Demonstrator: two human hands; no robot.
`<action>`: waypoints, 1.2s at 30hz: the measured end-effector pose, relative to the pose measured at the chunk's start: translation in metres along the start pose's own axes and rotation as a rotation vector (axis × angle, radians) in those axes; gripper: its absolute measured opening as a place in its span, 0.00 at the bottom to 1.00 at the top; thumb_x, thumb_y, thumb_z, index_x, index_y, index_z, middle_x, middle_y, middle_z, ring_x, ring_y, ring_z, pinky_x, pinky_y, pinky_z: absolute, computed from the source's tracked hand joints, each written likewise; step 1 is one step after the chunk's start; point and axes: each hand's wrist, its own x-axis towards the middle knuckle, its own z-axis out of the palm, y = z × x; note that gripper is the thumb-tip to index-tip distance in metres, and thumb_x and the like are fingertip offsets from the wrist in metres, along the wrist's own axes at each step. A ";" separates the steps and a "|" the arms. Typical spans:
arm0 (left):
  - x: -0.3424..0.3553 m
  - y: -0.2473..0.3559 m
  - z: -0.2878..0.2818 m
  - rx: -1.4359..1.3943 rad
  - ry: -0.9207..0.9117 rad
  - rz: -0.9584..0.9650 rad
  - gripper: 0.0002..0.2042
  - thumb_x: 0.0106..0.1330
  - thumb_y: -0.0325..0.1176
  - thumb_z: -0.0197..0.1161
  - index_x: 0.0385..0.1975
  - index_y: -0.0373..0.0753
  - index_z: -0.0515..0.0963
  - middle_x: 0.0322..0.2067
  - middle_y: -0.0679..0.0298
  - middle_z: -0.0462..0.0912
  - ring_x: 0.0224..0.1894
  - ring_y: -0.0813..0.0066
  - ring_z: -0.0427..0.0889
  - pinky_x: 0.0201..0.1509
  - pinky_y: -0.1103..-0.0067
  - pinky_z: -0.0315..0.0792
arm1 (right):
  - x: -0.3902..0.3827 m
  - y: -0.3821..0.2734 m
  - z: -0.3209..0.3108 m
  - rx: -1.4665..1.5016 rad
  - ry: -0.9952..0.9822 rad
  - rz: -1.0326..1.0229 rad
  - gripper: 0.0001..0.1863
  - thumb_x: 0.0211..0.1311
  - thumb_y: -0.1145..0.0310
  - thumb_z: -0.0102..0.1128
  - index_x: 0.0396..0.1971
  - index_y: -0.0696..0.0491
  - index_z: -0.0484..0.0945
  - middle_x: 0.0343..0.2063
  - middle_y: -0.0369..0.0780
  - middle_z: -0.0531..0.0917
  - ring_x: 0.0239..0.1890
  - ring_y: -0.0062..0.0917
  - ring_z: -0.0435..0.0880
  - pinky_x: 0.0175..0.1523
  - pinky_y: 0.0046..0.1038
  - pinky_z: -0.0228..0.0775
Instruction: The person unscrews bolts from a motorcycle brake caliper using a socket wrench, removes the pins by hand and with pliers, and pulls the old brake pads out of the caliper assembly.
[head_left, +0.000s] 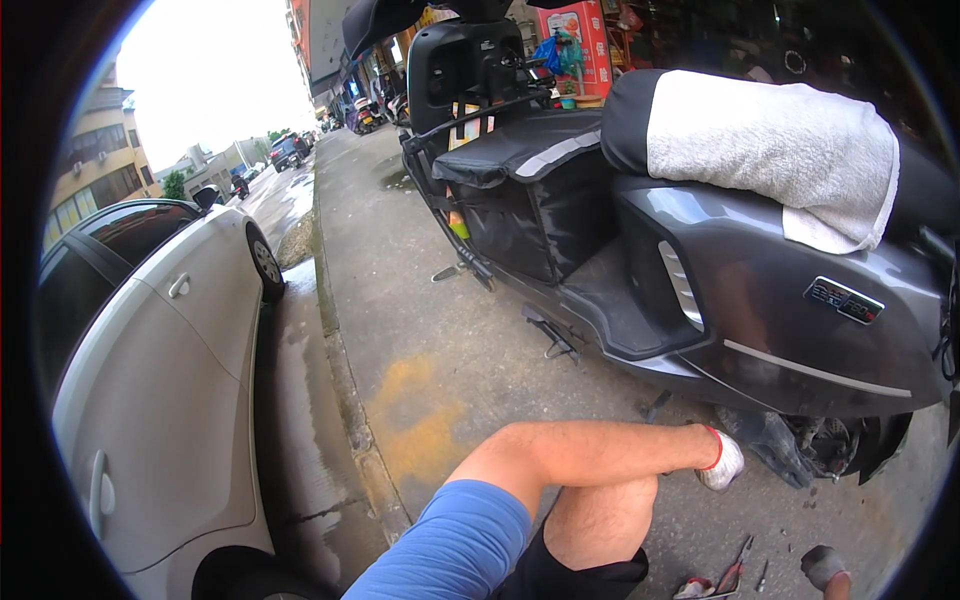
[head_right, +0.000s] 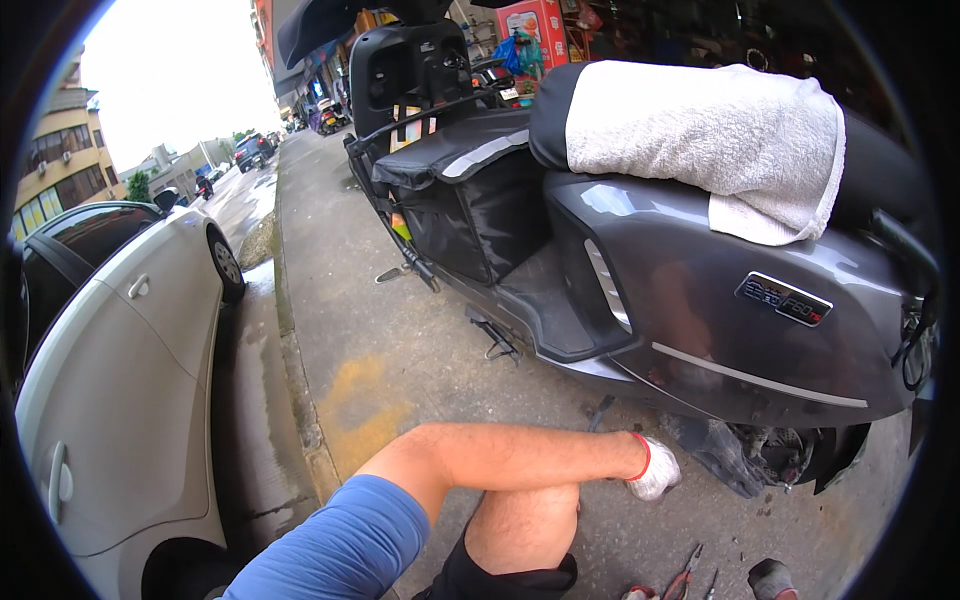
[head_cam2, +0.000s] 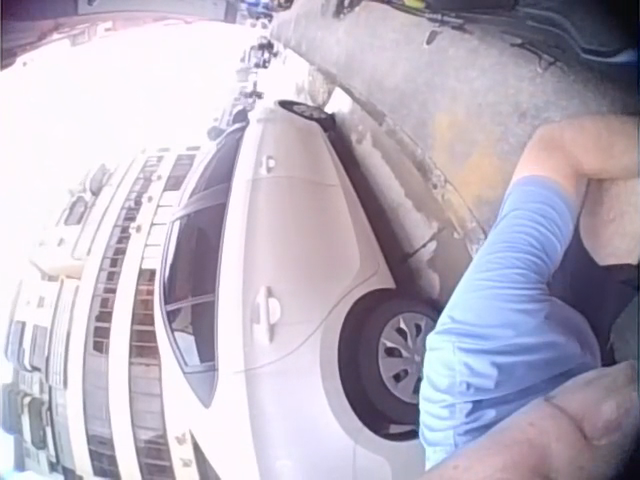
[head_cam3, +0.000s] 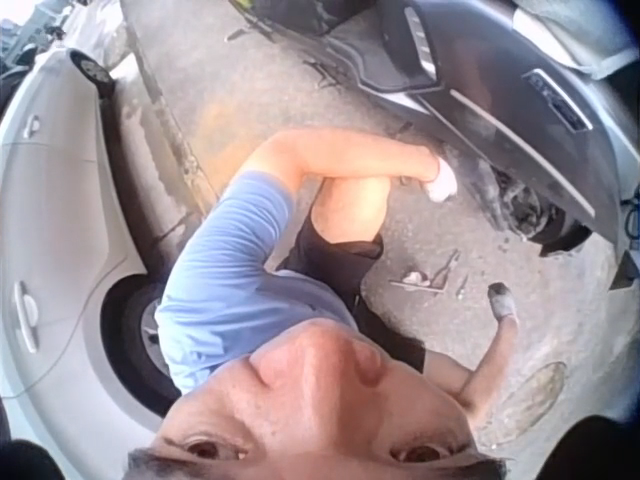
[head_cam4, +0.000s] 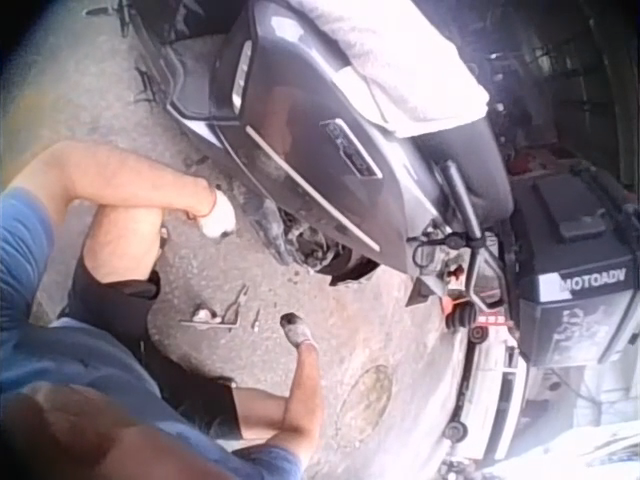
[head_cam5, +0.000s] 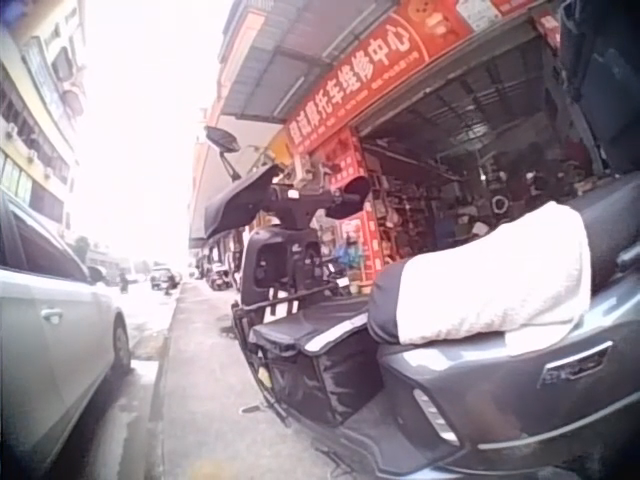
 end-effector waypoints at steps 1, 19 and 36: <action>-0.001 0.001 -0.001 0.009 0.009 0.001 0.17 0.56 0.35 0.56 0.41 0.36 0.84 0.42 0.51 0.85 0.47 0.53 0.83 0.48 0.63 0.75 | 0.001 -0.019 -0.017 -0.006 -0.001 0.000 0.12 0.57 0.62 0.59 0.32 0.55 0.84 0.32 0.43 0.87 0.34 0.37 0.86 0.41 0.35 0.77; -0.005 0.016 -0.018 -0.009 -0.036 -0.046 0.18 0.60 0.38 0.57 0.46 0.37 0.81 0.45 0.51 0.84 0.49 0.52 0.82 0.51 0.62 0.75 | -0.012 -0.033 -0.033 0.777 0.092 0.372 0.06 0.56 0.79 0.59 0.35 0.61 0.81 0.26 0.44 0.85 0.24 0.27 0.81 0.31 0.28 0.75; -0.008 0.020 -0.021 -0.021 0.009 -0.010 0.17 0.60 0.37 0.55 0.44 0.36 0.82 0.44 0.50 0.84 0.48 0.52 0.82 0.51 0.62 0.75 | -0.028 -0.064 -0.066 0.807 0.057 0.456 0.08 0.58 0.77 0.59 0.36 0.60 0.81 0.27 0.42 0.85 0.25 0.25 0.82 0.32 0.27 0.75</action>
